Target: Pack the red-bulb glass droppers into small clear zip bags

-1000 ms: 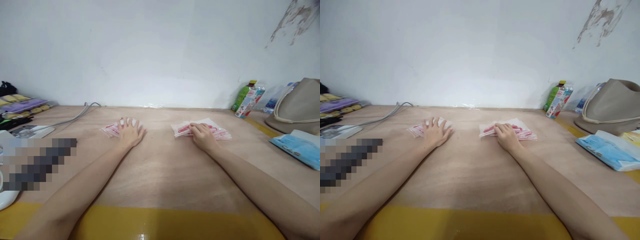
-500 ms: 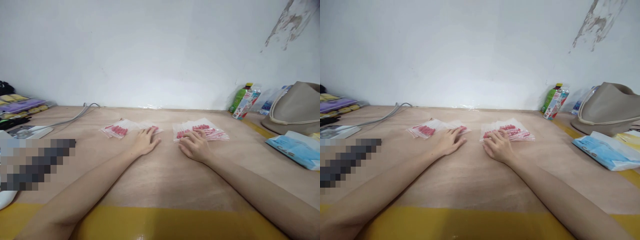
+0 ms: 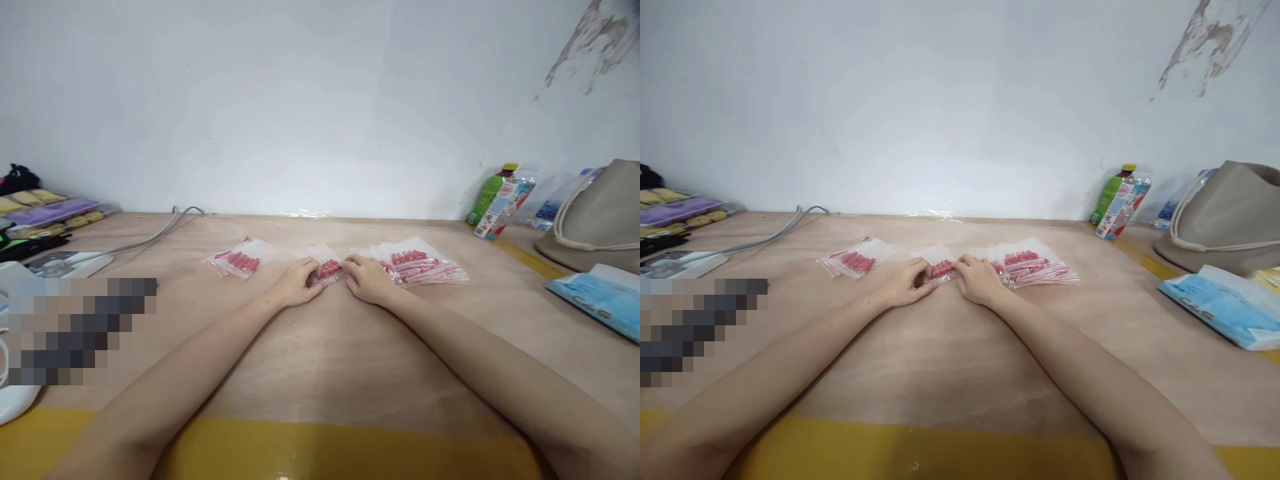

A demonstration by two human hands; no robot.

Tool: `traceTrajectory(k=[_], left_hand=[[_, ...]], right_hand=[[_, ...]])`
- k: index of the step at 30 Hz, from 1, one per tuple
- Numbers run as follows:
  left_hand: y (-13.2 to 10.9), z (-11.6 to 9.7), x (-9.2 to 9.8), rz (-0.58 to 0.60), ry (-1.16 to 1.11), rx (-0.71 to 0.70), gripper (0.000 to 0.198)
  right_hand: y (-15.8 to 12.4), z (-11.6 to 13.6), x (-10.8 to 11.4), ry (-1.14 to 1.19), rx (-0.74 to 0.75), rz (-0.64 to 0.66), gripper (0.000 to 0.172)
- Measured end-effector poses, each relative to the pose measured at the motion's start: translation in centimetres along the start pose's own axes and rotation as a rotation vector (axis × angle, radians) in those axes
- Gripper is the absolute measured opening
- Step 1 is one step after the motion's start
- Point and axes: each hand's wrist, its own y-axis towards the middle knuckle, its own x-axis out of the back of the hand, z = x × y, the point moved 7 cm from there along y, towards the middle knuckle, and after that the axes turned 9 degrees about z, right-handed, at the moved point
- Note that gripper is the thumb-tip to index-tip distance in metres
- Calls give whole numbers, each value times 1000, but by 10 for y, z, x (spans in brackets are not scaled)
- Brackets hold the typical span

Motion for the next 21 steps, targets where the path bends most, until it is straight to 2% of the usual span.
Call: traceTrajectory(k=[4, 6, 11, 14, 19, 21], left_hand=[[-4, 3, 4, 15, -25, -28, 16], [-4, 3, 4, 22, -31, -42, 15], [-3, -4, 0, 32, -42, -71, 4], [-3, -4, -1, 31, -56, -67, 8], [-6, 1, -2, 10, -75, -41, 11], [-7, 1, -3, 9, -65, -48, 10]], right_hand=[[-13, -27, -1, 16, -127, -52, 37], [-18, -32, 1, 3, -126, -72, 37], [-21, -11, 7, 101, 115, -112, 31], [-19, -2, 8, 142, 146, -163, 32], [-19, 5, 10, 90, 199, -297, 15], [-21, 6, 11, 53, 215, -342, 14]])
